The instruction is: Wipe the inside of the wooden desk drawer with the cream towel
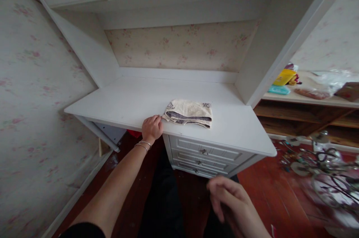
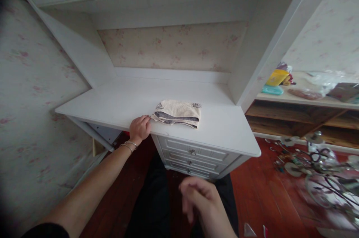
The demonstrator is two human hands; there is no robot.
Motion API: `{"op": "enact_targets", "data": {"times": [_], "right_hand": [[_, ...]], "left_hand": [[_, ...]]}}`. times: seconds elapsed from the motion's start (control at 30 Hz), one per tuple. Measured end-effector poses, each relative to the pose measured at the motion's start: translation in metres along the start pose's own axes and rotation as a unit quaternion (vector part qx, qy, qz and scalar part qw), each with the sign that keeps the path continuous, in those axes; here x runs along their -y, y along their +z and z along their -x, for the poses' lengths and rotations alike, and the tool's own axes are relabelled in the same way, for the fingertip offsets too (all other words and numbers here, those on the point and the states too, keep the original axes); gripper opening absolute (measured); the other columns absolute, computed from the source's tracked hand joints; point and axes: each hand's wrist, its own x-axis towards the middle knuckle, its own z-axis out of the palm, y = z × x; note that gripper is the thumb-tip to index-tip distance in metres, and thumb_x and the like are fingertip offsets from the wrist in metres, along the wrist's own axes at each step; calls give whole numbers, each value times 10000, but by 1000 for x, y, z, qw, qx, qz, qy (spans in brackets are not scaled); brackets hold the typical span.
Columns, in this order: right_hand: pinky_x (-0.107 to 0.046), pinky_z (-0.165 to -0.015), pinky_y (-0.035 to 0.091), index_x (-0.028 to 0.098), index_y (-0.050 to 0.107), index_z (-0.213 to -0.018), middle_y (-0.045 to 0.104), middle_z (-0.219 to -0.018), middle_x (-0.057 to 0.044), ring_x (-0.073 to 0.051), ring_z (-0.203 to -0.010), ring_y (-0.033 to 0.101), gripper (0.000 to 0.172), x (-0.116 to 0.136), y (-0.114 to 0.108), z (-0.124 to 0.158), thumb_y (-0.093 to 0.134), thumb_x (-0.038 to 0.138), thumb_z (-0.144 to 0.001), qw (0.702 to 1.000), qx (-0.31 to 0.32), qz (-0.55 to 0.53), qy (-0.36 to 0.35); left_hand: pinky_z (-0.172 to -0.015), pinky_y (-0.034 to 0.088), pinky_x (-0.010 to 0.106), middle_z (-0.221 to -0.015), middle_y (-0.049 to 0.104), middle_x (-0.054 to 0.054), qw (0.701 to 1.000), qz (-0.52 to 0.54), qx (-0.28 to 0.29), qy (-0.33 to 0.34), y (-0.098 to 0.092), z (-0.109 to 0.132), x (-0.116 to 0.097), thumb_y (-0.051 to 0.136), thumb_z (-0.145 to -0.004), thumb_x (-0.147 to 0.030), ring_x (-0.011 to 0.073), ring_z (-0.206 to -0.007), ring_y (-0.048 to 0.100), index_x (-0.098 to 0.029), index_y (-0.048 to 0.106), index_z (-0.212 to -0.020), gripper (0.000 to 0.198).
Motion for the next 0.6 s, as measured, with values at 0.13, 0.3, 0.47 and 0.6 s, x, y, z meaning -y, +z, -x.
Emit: {"op": "enact_targets", "data": {"times": [0.13,0.3,0.47,0.6], "right_hand": [[-208,-439,396,190,641,-846,653,-874,-42,-109,-559,536,388,7,-8,-78,703,565,-769,983,-155,62,71],[-247,-529,499,195,594,-1181,631,-1233,-128,-156,-727,626,442,-17,-36,-125,495,535,-917,954,-183,173,161],[-273,-573,528,177,587,-1282,656,-1221,-141,-170,-743,663,501,-22,-41,-151,357,507,-984,929,-134,305,158],[-292,-634,528,181,644,-1248,719,-1036,-117,-173,-712,667,475,-26,-41,-165,355,461,-996,910,-143,364,140]], "left_hand": [[-973,453,448,-1167,682,100,1000,-9,1,8,0,0,-1,433,-928,-186,292,-1085,613,-182,687,-1082,297],[-979,491,437,-1141,655,105,999,50,3,-8,-2,-4,6,455,-896,-152,277,-1055,619,-189,656,-1072,270],[-1020,495,396,-1124,569,121,989,143,-42,-3,-22,-18,-2,504,-830,-103,253,-1107,583,-177,625,-1086,292],[-1076,444,394,-1281,551,114,976,143,42,158,-42,-44,-41,590,-882,-232,259,-1204,537,-191,621,-1184,306]]}}
